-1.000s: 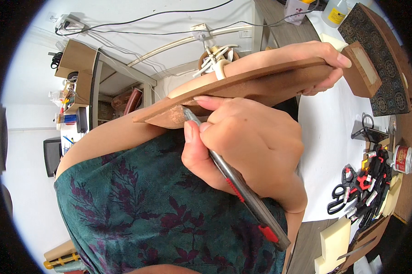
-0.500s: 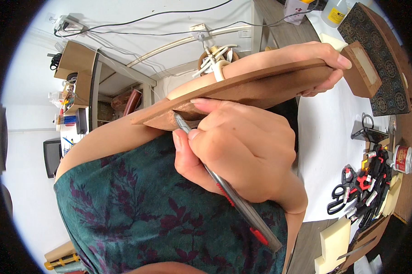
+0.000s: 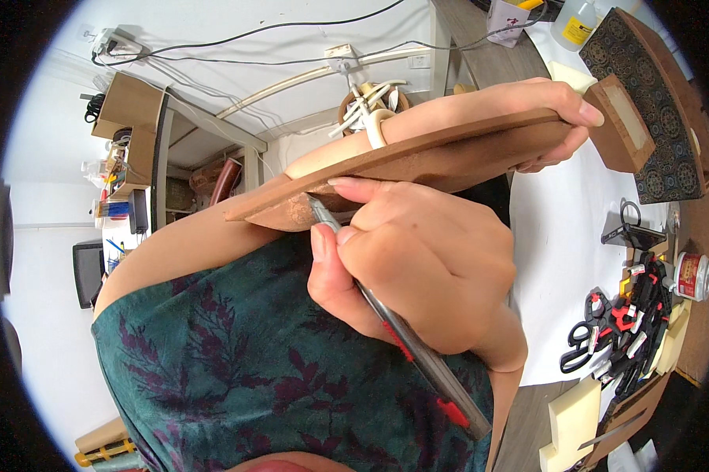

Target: The person uses a utility knife to cut a piece of brown material, then irons it. They place the material into a patterned box, adjust the fit, and apply glue to the edges.

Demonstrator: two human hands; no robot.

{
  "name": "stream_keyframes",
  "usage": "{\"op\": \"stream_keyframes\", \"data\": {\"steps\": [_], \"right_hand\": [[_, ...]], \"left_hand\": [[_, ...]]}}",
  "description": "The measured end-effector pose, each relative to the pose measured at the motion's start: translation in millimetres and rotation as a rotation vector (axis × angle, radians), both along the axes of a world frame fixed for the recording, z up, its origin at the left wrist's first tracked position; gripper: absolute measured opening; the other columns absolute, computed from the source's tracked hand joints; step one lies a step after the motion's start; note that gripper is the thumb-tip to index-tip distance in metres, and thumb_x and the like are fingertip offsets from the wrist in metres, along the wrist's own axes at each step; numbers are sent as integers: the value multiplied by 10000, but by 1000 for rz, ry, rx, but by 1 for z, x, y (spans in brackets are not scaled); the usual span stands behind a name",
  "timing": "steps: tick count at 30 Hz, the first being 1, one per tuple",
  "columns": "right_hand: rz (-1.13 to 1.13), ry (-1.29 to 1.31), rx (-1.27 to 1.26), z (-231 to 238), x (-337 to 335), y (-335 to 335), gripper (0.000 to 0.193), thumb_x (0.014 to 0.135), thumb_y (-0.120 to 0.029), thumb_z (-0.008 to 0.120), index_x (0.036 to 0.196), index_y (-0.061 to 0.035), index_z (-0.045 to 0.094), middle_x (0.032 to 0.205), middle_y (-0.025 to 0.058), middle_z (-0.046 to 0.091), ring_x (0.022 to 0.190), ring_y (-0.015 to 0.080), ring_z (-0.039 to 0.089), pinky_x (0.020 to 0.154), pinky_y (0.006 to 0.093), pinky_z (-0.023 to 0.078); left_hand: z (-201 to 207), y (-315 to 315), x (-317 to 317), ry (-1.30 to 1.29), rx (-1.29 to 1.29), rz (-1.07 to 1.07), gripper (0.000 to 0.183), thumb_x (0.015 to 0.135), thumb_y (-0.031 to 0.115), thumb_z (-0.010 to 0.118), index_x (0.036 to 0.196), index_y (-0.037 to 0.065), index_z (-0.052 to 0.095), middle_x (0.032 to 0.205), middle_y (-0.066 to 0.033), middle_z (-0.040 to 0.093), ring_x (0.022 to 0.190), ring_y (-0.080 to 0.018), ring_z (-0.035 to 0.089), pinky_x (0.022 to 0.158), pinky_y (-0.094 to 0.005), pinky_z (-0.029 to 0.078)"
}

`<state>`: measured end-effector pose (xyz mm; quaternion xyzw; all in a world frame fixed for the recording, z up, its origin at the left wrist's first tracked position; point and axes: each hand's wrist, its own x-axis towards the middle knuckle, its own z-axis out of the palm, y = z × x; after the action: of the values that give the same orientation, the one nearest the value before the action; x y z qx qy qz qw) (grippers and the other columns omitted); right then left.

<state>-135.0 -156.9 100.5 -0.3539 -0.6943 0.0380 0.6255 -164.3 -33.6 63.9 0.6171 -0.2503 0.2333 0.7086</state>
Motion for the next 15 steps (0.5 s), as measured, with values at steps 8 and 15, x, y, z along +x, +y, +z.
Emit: {"op": "stream_keyframes", "data": {"steps": [8,15], "right_hand": [[6,14,-15,0,0,-2,234,784,88,755,901,-9,577,609,69,609,493,165,585,703,468,662],[20,17,7,-3,-3,-2,230,788,93,748,906,-5,577,614,64,605,497,160,578,711,474,663]], "left_hand": [[-8,4,9,-91,30,-21,455,1135,144,434,1572,25,387,1143,-56,511,981,-149,470,889,-274,390],[5,4,-5,15,47,28,469,1134,168,459,1572,14,394,1247,-74,541,1092,-156,511,963,-287,412]]}}
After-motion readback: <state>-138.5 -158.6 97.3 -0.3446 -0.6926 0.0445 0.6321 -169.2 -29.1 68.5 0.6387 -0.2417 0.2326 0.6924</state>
